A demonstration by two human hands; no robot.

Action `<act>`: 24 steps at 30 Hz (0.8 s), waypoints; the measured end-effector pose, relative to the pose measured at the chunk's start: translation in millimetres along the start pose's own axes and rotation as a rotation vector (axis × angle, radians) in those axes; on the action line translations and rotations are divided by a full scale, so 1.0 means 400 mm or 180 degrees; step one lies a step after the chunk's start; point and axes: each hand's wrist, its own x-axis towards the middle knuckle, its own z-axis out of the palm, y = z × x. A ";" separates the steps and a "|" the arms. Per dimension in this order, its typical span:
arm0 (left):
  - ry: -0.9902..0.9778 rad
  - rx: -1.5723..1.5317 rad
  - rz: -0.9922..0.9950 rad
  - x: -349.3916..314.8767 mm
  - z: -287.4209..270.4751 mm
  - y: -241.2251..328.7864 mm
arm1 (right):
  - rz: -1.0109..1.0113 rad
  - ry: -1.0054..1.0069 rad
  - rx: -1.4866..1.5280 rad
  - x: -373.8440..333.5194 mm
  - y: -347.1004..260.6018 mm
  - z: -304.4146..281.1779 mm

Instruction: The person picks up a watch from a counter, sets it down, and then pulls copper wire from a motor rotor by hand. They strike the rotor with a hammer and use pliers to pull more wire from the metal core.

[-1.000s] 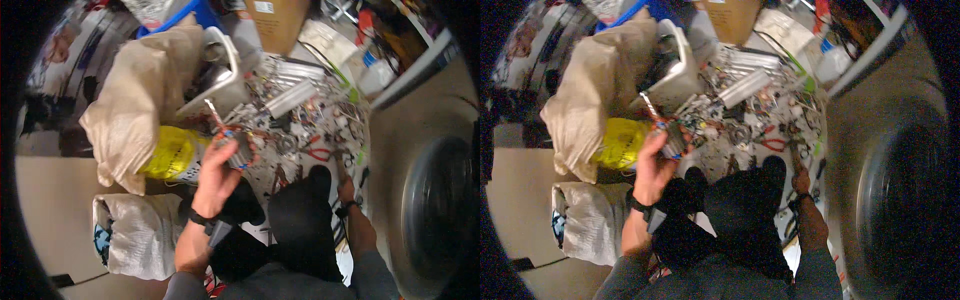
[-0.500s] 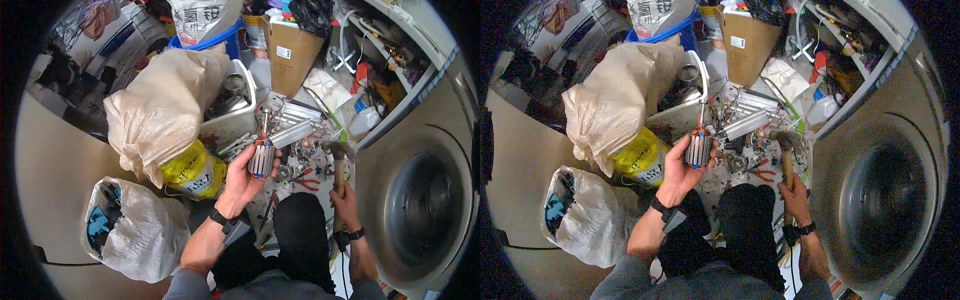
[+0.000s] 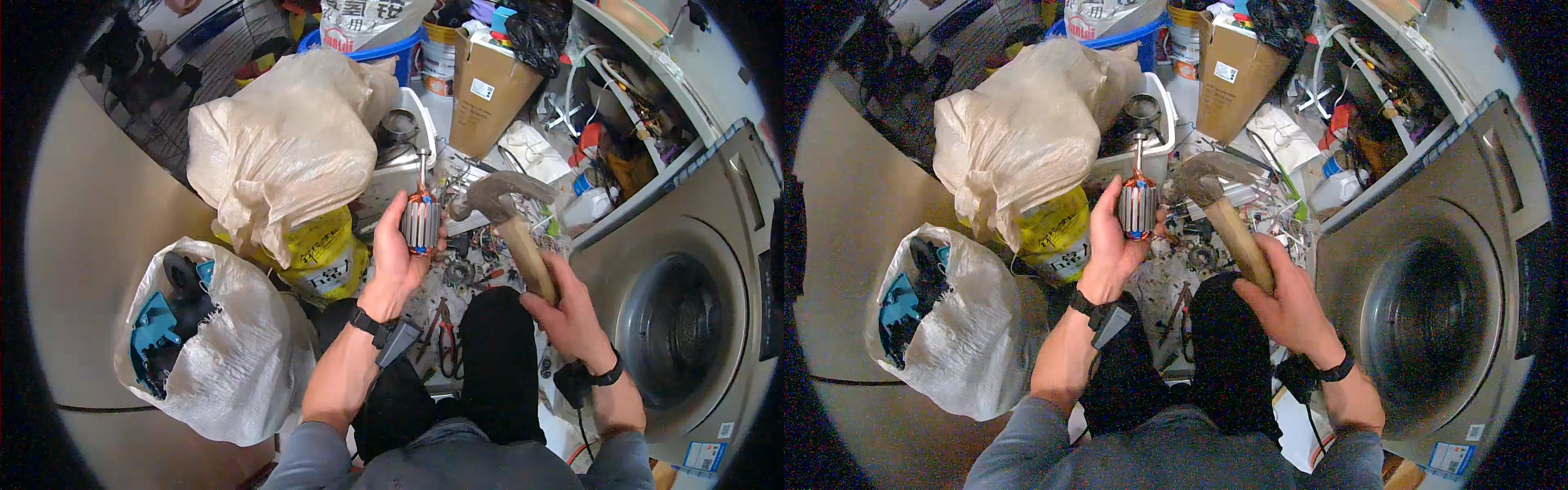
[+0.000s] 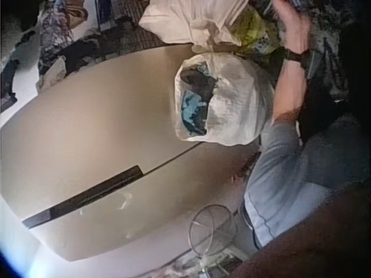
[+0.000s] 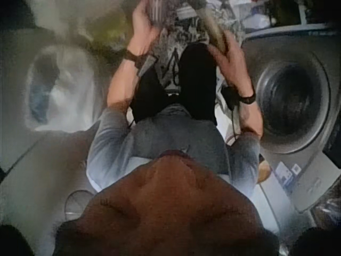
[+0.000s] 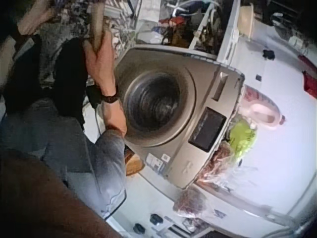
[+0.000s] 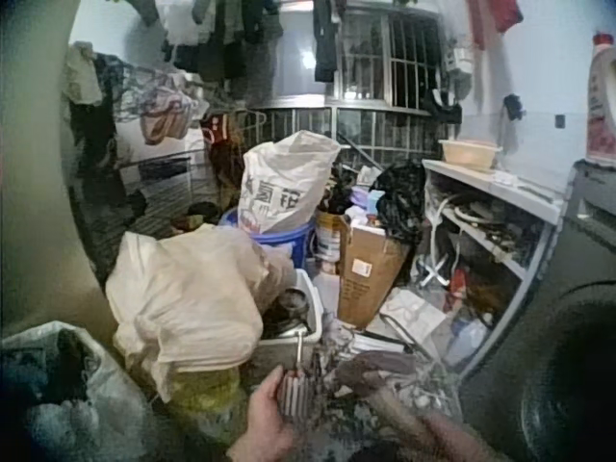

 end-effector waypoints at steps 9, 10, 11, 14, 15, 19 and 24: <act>0.0094 0.0463 0.0469 0.005 -0.042 0.030 | 0.0325 -0.0479 0.0262 0.031 -0.114 -0.006; 0.0133 0.0505 0.0518 0.002 -0.039 0.033 | 0.0289 -0.0594 0.0157 0.029 -0.124 -0.010; 0.0108 0.0493 0.0519 0.000 -0.034 0.033 | 0.0286 -0.0578 0.0135 0.027 -0.133 -0.016; 0.0245 0.0616 0.0578 -0.006 -0.027 0.039 | 0.0220 -0.0587 0.0129 0.016 -0.168 -0.037; 0.0188 0.0694 0.0712 -0.008 -0.027 0.039 | 0.0081 -0.0305 0.0265 0.010 -0.188 -0.044; 0.0255 0.0952 0.1051 -0.027 -0.018 0.049 | -0.0567 0.0449 0.0272 -0.003 -0.201 -0.045; 0.0254 0.0904 0.1143 -0.016 -0.024 0.061 | -0.0116 -0.0634 -0.0349 -0.004 -0.183 -0.016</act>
